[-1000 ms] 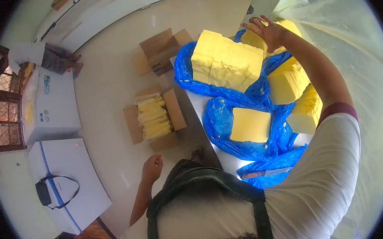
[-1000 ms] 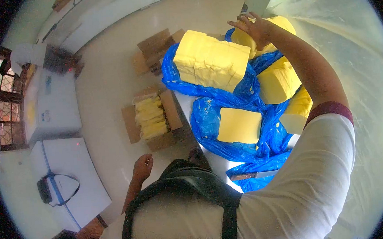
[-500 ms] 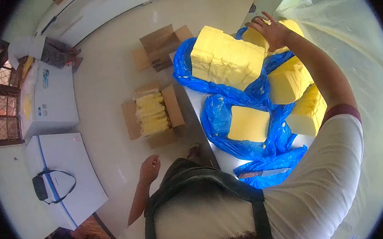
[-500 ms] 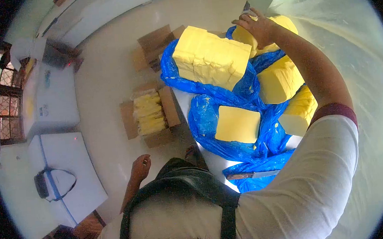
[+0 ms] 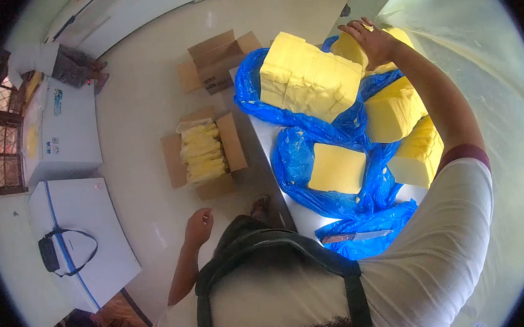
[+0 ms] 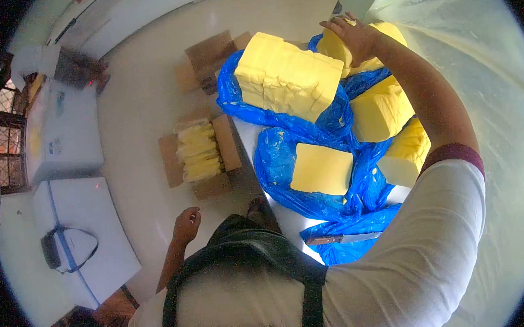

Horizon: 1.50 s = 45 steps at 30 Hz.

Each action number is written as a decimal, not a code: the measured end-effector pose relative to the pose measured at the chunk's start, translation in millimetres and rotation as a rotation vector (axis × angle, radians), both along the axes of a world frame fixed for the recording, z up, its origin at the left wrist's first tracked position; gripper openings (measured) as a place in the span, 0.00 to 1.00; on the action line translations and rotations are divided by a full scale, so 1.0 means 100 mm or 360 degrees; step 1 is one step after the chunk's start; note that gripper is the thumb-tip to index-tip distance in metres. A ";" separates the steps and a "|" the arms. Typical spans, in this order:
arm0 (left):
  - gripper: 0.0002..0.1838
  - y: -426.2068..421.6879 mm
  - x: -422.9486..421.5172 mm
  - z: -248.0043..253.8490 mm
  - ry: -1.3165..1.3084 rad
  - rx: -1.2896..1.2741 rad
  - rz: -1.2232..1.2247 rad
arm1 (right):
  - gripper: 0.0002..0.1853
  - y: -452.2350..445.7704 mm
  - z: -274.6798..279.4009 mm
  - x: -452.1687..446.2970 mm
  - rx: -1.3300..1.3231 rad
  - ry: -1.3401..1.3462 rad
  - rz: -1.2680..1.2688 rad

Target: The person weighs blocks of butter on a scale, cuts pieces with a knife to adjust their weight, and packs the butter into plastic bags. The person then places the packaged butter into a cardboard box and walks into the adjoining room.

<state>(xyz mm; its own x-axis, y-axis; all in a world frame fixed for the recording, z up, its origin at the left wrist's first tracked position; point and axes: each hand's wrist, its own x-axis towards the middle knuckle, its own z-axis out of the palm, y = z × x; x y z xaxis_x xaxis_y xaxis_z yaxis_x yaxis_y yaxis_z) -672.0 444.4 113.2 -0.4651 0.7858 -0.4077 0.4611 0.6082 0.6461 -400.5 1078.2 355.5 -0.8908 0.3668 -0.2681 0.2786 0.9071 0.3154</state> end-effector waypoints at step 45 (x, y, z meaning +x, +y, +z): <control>0.16 -0.10 -0.11 -0.05 0.0015 0.0100 -0.0053 | 0.54 -1.06 -0.21 0.55 -0.0180 0.0951 -0.0508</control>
<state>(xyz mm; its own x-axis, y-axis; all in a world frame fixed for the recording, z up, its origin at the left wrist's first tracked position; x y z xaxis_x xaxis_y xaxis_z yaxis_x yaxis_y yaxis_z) -682.7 434.4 108.7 -0.4417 0.8249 -0.3528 0.4865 0.5506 0.6783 -345.5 972.7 334.2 -0.7505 0.6348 0.1837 0.6346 0.7699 -0.0674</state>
